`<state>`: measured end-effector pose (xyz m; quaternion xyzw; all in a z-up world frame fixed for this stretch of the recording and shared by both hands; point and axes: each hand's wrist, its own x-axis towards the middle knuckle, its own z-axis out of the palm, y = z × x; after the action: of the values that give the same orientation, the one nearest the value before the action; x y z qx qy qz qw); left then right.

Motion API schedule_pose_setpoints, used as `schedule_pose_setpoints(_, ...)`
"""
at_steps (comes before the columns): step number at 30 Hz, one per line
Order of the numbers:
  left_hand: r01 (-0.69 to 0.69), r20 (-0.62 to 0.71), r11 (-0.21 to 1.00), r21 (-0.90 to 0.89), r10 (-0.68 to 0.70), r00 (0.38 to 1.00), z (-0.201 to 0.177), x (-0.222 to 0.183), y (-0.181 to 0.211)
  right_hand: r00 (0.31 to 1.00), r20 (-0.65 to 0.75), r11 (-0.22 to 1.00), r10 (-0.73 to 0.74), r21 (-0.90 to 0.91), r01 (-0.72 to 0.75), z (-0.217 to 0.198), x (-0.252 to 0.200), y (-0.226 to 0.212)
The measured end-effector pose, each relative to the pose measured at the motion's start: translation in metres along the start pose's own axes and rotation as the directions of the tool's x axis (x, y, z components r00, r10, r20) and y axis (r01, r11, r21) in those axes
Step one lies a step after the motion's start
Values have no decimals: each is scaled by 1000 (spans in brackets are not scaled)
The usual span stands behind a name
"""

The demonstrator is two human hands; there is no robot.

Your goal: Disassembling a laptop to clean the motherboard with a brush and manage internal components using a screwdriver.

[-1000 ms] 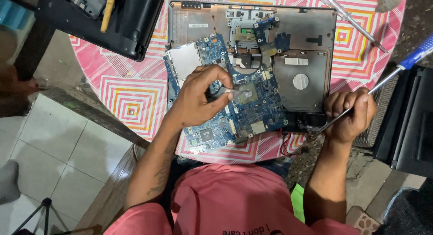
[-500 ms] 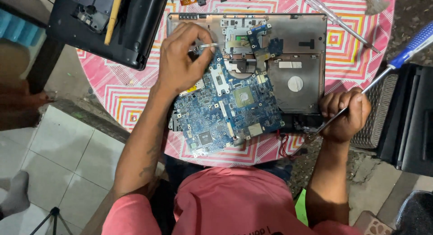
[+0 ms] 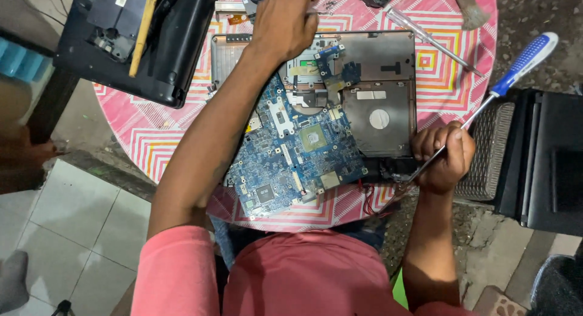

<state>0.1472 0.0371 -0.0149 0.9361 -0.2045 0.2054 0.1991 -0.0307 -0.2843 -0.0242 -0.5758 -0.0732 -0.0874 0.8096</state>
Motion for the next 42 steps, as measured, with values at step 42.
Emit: schedule_pose_setpoints(42,675,62,220,-705,-928,367,-110,-277,173,1000,17,999,14,-35,-13,-7,1,3)
